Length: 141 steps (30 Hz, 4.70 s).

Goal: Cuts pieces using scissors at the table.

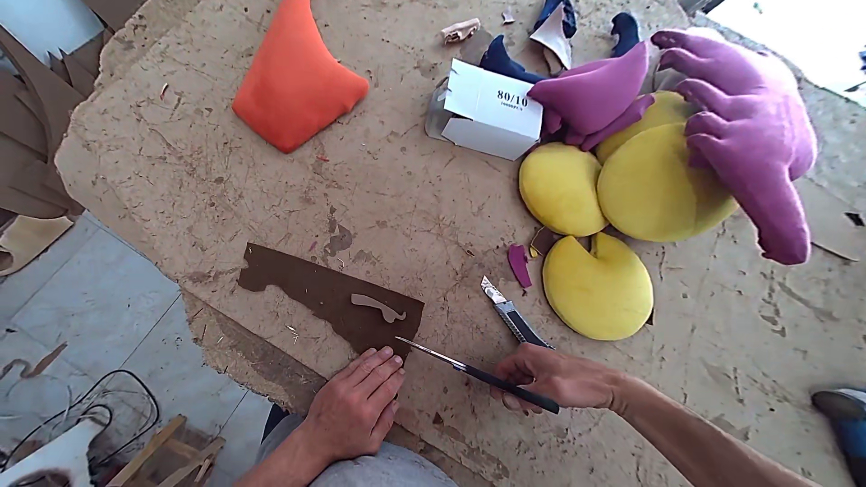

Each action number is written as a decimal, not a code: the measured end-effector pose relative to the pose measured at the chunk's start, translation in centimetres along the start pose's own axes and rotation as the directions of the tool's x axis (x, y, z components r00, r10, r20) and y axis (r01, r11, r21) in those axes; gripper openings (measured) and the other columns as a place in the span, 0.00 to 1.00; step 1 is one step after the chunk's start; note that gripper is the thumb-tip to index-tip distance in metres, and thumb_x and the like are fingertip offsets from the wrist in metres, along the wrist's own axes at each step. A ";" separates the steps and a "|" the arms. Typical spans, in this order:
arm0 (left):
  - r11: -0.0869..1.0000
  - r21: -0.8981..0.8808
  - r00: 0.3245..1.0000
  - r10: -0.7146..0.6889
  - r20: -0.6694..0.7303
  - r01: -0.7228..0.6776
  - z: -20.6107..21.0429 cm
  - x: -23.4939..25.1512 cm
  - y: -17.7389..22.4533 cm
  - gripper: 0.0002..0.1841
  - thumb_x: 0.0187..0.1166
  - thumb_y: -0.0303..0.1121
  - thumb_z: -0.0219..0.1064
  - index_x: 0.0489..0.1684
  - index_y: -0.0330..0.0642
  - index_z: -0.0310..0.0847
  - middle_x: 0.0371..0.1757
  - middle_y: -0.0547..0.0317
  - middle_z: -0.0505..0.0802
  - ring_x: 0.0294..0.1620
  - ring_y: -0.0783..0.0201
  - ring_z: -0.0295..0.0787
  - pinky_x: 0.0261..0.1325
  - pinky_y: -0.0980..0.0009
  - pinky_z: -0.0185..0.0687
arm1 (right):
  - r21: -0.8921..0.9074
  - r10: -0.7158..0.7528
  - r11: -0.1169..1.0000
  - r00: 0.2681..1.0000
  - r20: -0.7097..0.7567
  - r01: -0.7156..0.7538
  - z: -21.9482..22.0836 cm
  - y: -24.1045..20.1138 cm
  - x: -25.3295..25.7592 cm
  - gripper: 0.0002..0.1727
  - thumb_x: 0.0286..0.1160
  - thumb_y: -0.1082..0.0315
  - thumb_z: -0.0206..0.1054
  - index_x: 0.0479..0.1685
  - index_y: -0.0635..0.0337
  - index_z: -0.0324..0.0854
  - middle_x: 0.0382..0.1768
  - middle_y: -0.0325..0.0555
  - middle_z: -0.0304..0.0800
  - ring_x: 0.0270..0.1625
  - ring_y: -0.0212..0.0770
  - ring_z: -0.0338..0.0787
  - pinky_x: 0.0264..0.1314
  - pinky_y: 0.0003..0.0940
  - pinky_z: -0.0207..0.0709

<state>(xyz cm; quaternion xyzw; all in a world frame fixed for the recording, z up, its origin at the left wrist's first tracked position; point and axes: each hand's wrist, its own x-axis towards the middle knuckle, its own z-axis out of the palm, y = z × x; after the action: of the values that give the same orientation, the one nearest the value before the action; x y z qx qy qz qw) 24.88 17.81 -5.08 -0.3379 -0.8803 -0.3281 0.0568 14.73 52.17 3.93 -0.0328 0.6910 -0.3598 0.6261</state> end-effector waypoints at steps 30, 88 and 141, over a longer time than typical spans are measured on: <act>1.000 -0.027 1.000 0.007 0.025 -0.007 0.0 0.0 -0.2 0.24 0.88 0.43 0.47 0.68 0.42 0.85 0.74 0.55 0.89 0.83 0.59 0.77 0.88 0.60 0.67 | -0.179 -0.033 0.983 0.999 -0.025 0.028 0.0 -3.7 3.3 0.17 0.72 0.48 0.75 0.35 0.53 0.88 0.24 0.34 0.88 0.24 0.29 0.85 0.30 0.26 0.80; 0.968 0.232 0.981 0.055 0.187 -0.098 -11.0 -1.8 -11.7 0.27 0.85 0.50 0.51 0.73 0.47 0.84 0.79 0.58 0.85 0.86 0.55 0.72 0.87 0.48 0.65 | -0.355 0.041 0.892 0.832 -0.553 -0.280 14.8 -10.4 6.4 0.25 0.68 0.42 0.65 0.45 0.57 0.85 0.33 0.53 0.90 0.43 0.58 0.91 0.44 0.62 0.80; 0.947 -0.002 0.917 0.310 0.253 -0.320 -12.0 -1.4 -15.5 0.23 0.86 0.45 0.51 0.62 0.44 0.90 0.73 0.55 0.90 0.83 0.54 0.77 0.84 0.56 0.72 | 0.220 0.208 0.975 0.487 -0.848 -0.032 23.5 -19.4 13.3 0.21 0.69 0.45 0.68 0.35 0.55 0.87 0.23 0.42 0.87 0.30 0.44 0.88 0.37 0.49 0.80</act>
<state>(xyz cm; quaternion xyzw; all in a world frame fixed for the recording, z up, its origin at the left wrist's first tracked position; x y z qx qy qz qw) 14.70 1.04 -4.51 -0.5125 -0.8208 -0.2523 0.0041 24.91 20.49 4.22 0.2553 0.8777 -0.3418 0.2183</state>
